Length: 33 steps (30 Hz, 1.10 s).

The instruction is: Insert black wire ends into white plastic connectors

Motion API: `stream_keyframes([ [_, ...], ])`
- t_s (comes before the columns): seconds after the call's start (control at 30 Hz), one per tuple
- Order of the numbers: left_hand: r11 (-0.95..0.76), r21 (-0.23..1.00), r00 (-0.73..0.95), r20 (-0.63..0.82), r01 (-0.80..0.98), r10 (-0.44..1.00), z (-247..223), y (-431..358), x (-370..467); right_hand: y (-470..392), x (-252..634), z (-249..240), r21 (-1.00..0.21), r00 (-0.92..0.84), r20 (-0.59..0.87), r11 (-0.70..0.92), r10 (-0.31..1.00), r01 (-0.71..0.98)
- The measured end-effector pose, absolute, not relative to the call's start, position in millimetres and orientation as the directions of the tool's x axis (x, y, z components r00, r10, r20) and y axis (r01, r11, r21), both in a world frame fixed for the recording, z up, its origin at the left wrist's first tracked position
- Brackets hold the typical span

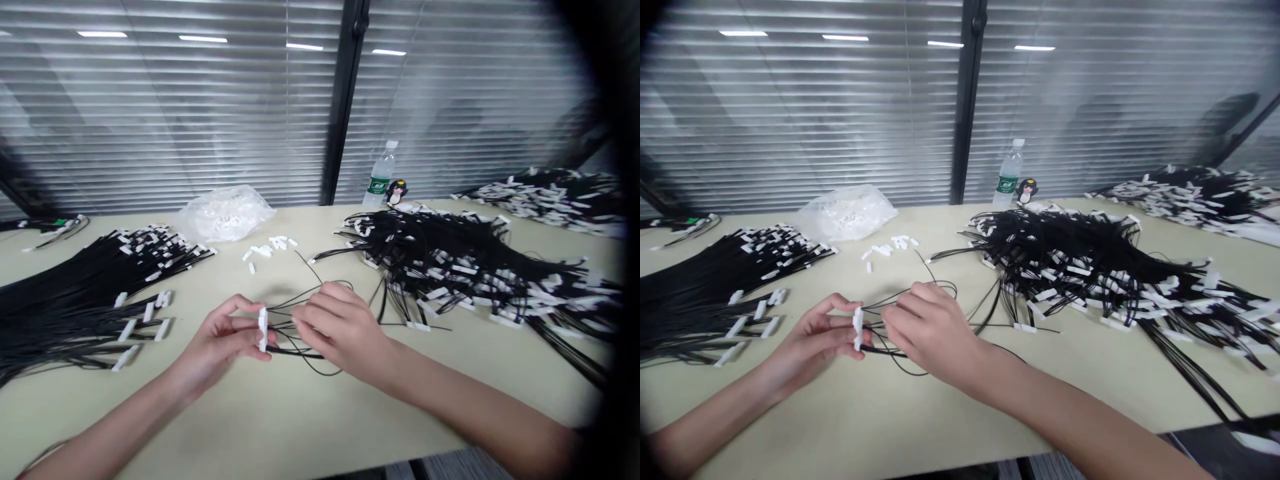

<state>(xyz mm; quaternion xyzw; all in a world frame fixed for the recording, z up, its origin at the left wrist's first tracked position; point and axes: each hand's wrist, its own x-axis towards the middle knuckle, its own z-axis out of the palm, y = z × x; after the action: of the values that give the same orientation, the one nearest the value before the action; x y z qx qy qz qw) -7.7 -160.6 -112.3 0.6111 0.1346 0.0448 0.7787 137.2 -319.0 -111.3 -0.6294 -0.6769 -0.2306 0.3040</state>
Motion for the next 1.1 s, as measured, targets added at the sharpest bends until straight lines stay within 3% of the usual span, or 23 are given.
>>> stream_keyframes([
  [0.17,0.177,0.982,0.956,-0.116,0.070,0.268,-117.0,-164.3,-7.8,-317.3,133.0,-115.6,-0.077,-0.031,0.625,0.101,0.780,0.992],
  [0.4,0.135,0.988,0.964,-0.108,0.077,0.242,-120.0,-163.1,-9.0,-316.1,128.5,-119.4,-0.130,-0.042,0.661,0.170,0.750,0.977],
  [0.63,0.129,0.988,0.967,-0.114,0.086,0.227,-118.6,-164.7,-8.8,-315.8,127.2,-121.8,-0.089,-0.068,0.666,0.170,0.743,0.981],
  [0.77,0.129,0.987,0.962,-0.122,0.092,0.243,-113.4,-165.2,-7.8,-315.8,130.9,-122.5,0.008,-0.069,0.629,0.083,0.774,0.997],
  [0.87,0.122,0.989,0.965,-0.110,0.083,0.238,-112.8,-160.6,-7.5,-315.5,148.2,-118.4,0.005,0.057,0.638,-0.078,0.768,0.997],
  [1.0,0.146,0.987,0.975,-0.090,0.061,0.202,-117.6,-152.3,-7.3,-314.8,188.1,-107.9,-0.188,0.371,0.625,-0.328,0.687,0.926],
  [1.03,0.156,0.986,0.977,-0.092,0.063,0.193,-118.8,-150.9,-7.2,-314.7,197.7,-105.9,-0.298,0.456,0.595,-0.345,0.662,0.890],
  [1.1,0.167,0.983,0.979,-0.101,0.071,0.177,-120.4,-149.2,-6.8,-314.5,212.7,-104.1,-0.651,0.613,0.400,-0.261,0.681,0.713],
])
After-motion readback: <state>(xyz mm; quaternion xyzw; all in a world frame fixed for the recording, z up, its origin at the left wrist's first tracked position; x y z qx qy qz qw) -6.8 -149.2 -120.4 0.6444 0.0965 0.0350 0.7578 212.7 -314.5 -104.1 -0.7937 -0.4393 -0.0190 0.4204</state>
